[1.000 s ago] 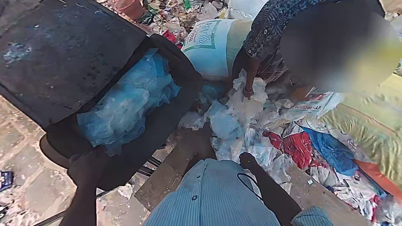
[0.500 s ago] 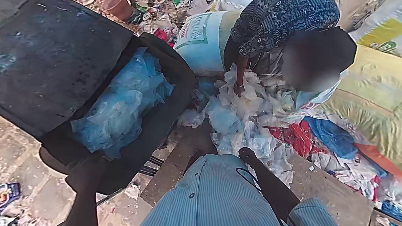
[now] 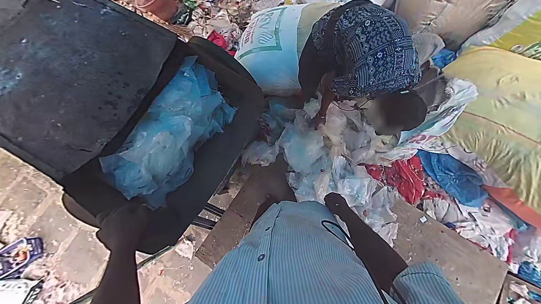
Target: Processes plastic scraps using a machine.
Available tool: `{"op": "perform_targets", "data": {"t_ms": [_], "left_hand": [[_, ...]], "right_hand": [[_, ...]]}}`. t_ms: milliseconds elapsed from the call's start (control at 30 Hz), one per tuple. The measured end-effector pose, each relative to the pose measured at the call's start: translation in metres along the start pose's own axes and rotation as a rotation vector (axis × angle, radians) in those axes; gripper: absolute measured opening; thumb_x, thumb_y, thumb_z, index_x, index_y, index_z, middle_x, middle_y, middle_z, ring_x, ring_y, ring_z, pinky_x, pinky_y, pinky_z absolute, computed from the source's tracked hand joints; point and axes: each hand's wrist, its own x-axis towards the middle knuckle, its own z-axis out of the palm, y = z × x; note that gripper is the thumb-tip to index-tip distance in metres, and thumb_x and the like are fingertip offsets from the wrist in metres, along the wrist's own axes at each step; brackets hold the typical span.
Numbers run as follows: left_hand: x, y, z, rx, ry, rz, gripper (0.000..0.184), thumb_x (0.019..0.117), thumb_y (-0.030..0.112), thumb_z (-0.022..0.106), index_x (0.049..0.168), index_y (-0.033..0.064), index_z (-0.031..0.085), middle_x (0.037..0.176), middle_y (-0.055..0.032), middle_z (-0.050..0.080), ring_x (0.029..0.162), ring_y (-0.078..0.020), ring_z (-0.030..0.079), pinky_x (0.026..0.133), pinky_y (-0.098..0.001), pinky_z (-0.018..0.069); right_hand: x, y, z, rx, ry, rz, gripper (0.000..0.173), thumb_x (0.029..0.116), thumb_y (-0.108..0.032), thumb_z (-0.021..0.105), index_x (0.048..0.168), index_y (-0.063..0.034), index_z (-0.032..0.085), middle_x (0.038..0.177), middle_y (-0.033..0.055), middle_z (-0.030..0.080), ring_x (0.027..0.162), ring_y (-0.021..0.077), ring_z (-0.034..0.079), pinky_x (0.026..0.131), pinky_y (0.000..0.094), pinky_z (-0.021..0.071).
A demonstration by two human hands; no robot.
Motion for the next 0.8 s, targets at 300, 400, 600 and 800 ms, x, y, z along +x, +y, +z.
{"op": "perform_targets", "data": {"t_ms": [300, 400, 600, 800], "left_hand": [[-0.002, 0.002, -0.003, -0.030, 0.001, -0.010, 0.041, 0.1022, 0.039, 0.057, 0.119, 0.0058, 0.074, 0.132, -0.0261, 0.064, 0.135, -0.0485, 0.050, 0.104, -0.0721, 0.0393], [-0.002, 0.001, -0.003, -0.053, 0.008, -0.003, 0.038, 0.1020, 0.037, 0.059, 0.118, 0.0072, 0.074, 0.132, -0.0237, 0.065, 0.136, -0.0471, 0.049, 0.106, -0.0709, 0.0382], [-0.002, 0.002, -0.003, -0.054, 0.012, 0.009, 0.036, 0.1019, 0.035, 0.058, 0.117, 0.0070, 0.074, 0.130, -0.0224, 0.067, 0.136, -0.0454, 0.050, 0.107, -0.0691, 0.0382], [0.002, -0.002, 0.000, -0.059, 0.024, 0.003, 0.035, 0.1002, 0.036, 0.061, 0.115, 0.0079, 0.075, 0.128, -0.0220, 0.067, 0.135, -0.0441, 0.052, 0.108, -0.0675, 0.0389]], "right_hand": [[0.002, -0.006, -0.003, -0.168, -0.053, -0.015, 0.033, 0.1049, -0.019, 0.050, 0.119, 0.0066, 0.067, 0.128, 0.0276, 0.065, 0.125, 0.0429, 0.060, 0.102, 0.0631, 0.0451], [0.005, -0.007, -0.002, -0.173, -0.053, -0.005, 0.032, 0.1038, -0.018, 0.053, 0.117, 0.0064, 0.067, 0.126, 0.0270, 0.065, 0.123, 0.0427, 0.061, 0.101, 0.0626, 0.0459], [0.010, -0.008, -0.002, -0.070, -0.039, 0.028, 0.033, 0.1055, -0.019, 0.049, 0.119, 0.0059, 0.067, 0.125, 0.0265, 0.066, 0.120, 0.0408, 0.063, 0.100, 0.0603, 0.0474], [0.000, -0.008, 0.000, 0.430, 0.006, 0.167, 0.041, 0.1105, -0.030, 0.043, 0.131, 0.0014, 0.060, 0.122, 0.0238, 0.065, 0.107, 0.0343, 0.068, 0.091, 0.0523, 0.0546]]}}
